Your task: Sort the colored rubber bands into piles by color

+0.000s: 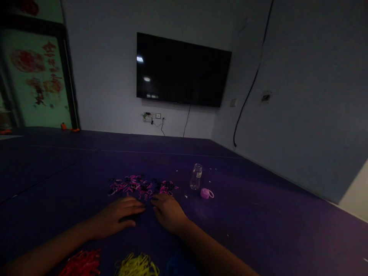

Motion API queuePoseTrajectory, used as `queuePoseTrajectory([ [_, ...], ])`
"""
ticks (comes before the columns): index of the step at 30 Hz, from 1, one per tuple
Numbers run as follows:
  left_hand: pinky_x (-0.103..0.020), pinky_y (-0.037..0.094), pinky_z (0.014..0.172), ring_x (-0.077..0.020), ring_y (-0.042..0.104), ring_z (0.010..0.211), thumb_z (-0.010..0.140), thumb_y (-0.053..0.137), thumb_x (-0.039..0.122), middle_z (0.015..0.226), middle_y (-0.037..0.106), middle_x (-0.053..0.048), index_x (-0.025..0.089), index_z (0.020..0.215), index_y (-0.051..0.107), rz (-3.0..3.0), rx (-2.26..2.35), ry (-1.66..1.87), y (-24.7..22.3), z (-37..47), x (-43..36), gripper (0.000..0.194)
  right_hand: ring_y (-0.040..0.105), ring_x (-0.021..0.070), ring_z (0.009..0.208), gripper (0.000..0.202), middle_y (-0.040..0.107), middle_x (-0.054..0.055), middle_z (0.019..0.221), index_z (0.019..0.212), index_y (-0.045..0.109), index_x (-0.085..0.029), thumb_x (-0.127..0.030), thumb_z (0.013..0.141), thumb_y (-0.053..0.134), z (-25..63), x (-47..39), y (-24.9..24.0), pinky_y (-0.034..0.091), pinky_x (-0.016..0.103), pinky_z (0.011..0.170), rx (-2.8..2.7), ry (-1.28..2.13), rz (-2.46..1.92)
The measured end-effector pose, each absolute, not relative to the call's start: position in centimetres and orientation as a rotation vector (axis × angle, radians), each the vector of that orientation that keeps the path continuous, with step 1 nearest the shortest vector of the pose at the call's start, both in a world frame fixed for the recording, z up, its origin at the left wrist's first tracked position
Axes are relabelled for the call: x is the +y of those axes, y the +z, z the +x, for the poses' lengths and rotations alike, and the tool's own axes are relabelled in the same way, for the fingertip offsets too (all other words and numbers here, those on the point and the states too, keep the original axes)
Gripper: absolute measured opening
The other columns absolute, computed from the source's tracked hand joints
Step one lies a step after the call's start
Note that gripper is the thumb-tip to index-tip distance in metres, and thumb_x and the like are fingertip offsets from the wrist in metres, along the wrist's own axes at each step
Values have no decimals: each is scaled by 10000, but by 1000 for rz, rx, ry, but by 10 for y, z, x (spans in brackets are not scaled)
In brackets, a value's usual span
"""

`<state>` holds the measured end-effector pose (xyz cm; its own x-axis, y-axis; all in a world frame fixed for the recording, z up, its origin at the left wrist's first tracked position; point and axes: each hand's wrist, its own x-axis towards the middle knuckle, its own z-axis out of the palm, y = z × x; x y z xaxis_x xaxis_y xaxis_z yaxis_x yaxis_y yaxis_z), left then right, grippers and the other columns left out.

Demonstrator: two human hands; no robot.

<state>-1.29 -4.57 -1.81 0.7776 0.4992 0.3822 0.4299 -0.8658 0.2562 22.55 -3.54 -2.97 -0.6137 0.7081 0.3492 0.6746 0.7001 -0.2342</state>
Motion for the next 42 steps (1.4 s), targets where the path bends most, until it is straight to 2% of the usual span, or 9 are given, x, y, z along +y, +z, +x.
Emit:
queuePoseTrajectory([
  [2, -371, 447, 912, -205, 554, 1055, 886, 523, 360, 1144, 630, -54, 293, 1199, 575, 2837, 737, 647, -18, -12, -47, 324, 515, 220, 1171, 353, 566, 102, 1272, 1179, 611, -175, -168, 863, 455, 226, -35, -30, 396, 368, 998, -2498, 117, -1074],
  [6, -354, 460, 875, -200, 571, 997, 886, 524, 333, 1053, 653, -59, 241, 1034, 665, 2853, 746, 669, -19, -11, -49, 224, 520, 215, 1166, 351, 565, 99, 1274, 1168, 619, -171, -165, 861, 450, 226, -34, -31, 398, 361, 1000, -2497, 123, -1065],
  [10, -327, 478, 801, -184, 588, 900, 902, 492, 326, 956, 665, -63, 217, 952, 684, 2846, 705, 734, -20, -11, -48, 226, 522, 214, 1163, 351, 567, 103, 1270, 1162, 624, -165, -152, 858, 447, 225, -34, -30, 402, 360, 997, -2498, 109, -1056],
  [17, -337, 471, 824, -193, 575, 936, 874, 534, 388, 1002, 650, -66, 232, 1065, 645, 2817, 741, 739, -19, -11, -49, 271, 525, 215, 1158, 345, 561, 101, 1278, 1159, 627, -170, -158, 865, 447, 225, -35, -30, 397, 368, 1002, -2492, 102, -1079],
  [25, -300, 461, 766, -180, 565, 878, 886, 502, 408, 943, 628, -61, 213, 966, 657, 2848, 733, 737, -20, -11, -49, 261, 524, 210, 1157, 349, 573, 103, 1262, 1161, 623, -156, -153, 865, 439, 224, -37, -26, 400, 351, 997, -2487, 114, -1060],
  [29, -309, 454, 784, -193, 562, 899, 868, 515, 452, 975, 622, -70, 214, 1025, 644, 2857, 796, 735, -21, -11, -48, 313, 526, 214, 1152, 351, 572, 100, 1264, 1163, 621, -163, -157, 866, 436, 224, -36, -27, 407, 354, 987, -2496, 114, -1057],
  [36, -316, 479, 763, -209, 567, 897, 793, 548, 579, 992, 589, -80, 185, 1113, 608, 2759, 1034, 756, -20, -11, -48, 512, 527, 210, 1144, 340, 579, 91, 1254, 1134, 640, -173, -163, 867, 430, 224, -36, -29, 404, 341, 980, -2478, 83, -1087],
  [42, -318, 476, 768, -200, 562, 880, 785, 577, 554, 959, 573, -83, 162, 1081, 622, 2685, 955, 736, -22, -12, -48, 493, 536, 206, 1120, 309, 616, 82, 1194, 1048, 676, -179, -176, 875, 420, 223, -39, -24, 391, 334, 971, -2408, 18, -1231],
])
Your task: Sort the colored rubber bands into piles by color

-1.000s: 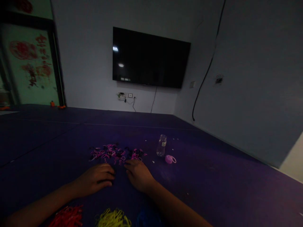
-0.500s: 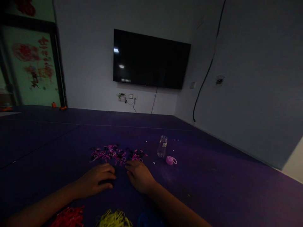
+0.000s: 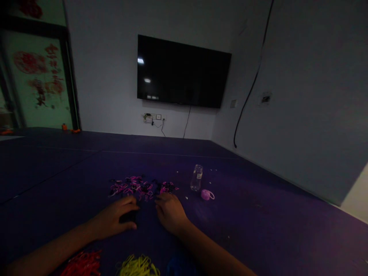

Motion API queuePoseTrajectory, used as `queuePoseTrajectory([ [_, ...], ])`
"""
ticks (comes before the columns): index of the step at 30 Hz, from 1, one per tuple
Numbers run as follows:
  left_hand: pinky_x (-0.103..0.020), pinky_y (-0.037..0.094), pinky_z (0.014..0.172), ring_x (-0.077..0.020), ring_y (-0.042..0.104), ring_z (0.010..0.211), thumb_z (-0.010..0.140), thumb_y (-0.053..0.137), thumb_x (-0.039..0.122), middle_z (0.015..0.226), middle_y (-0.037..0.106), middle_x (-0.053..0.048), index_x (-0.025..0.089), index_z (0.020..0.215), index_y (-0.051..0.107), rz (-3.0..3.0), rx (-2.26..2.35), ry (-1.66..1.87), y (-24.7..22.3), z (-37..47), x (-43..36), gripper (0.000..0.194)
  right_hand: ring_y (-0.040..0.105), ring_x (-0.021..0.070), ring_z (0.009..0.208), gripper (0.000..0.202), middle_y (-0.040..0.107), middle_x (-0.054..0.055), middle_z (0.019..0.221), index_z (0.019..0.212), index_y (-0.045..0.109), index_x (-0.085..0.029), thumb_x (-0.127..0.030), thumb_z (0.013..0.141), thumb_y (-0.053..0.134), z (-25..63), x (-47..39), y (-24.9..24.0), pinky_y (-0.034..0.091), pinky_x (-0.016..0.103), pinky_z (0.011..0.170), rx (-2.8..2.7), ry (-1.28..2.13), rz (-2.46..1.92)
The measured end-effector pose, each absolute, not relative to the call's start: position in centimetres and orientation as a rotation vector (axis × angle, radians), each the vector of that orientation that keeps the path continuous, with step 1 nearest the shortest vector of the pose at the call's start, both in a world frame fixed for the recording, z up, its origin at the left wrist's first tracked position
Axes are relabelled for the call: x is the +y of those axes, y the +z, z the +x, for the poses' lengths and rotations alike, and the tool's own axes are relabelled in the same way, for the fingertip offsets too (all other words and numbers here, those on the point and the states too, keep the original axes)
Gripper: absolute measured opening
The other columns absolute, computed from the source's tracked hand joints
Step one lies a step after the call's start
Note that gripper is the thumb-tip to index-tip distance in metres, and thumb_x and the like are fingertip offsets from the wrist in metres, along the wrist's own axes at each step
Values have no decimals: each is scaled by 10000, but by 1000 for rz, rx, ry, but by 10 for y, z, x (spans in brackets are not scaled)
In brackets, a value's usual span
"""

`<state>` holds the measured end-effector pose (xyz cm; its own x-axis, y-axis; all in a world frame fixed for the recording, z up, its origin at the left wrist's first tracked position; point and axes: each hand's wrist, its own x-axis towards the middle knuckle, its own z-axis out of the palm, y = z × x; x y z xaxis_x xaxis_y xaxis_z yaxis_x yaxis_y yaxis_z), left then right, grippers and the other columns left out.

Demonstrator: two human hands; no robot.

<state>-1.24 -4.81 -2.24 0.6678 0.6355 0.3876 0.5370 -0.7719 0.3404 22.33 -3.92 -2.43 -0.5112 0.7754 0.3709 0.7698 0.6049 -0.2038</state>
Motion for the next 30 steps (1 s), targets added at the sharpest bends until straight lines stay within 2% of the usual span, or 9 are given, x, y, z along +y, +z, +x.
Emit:
queuePoseTrajectory([
  [10, -300, 477, 746, -185, 562, 860, 805, 604, 458, 926, 578, -80, 160, 1026, 642, 2707, 790, 825, -25, -15, -46, 373, 561, 196, 1059, 286, 664, 59, 1082, 912, 691, -203, -186, 888, 406, 225, -36, -24, 373, 311, 949, -2254, -38, -1416],
  [20, -276, 474, 729, -175, 577, 853, 855, 534, 445, 931, 594, -76, 176, 977, 651, 2786, 854, 859, -22, -13, -47, 318, 601, 180, 938, 239, 686, 53, 925, 855, 671, -202, -172, 876, 435, 226, -32, -31, 411, 294, 864, -2186, -59, -1354],
  [24, -281, 472, 731, -177, 577, 858, 866, 524, 423, 927, 599, -74, 177, 973, 651, 2795, 883, 860, -23, -13, -47, 297, 611, 168, 758, 237, 674, 43, 756, 743, 643, -197, -191, 879, 449, 226, -34, -26, 443, 286, 737, -2041, -193, -1207],
  [28, -277, 467, 724, -168, 577, 839, 883, 500, 401, 905, 600, -61, 185, 984, 652, 2759, 921, 872, -23, -14, -45, 283, 522, 124, 524, 303, 574, 17, 548, 604, 567, -195, -220, 893, 478, 232, -54, -3, 415, 252, 540, -1823, -424, -813],
  [29, -275, 465, 722, -165, 577, 834, 886, 495, 395, 904, 600, -58, 187, 981, 654, 2743, 935, 881, -23, -14, -45, 278, 505, 115, 508, 306, 560, 14, 538, 604, 564, -194, -229, 897, 487, 234, -62, 4, 413, 246, 523, -1834, -447, -714],
  [30, -273, 463, 721, -164, 577, 832, 888, 492, 391, 904, 600, -57, 189, 976, 657, 2727, 953, 893, -24, -14, -44, 275, 533, 117, 562, 270, 597, 30, 620, 667, 592, -187, -254, 907, 488, 236, -70, 10, 439, 247, 556, -1843, -446, -697],
])
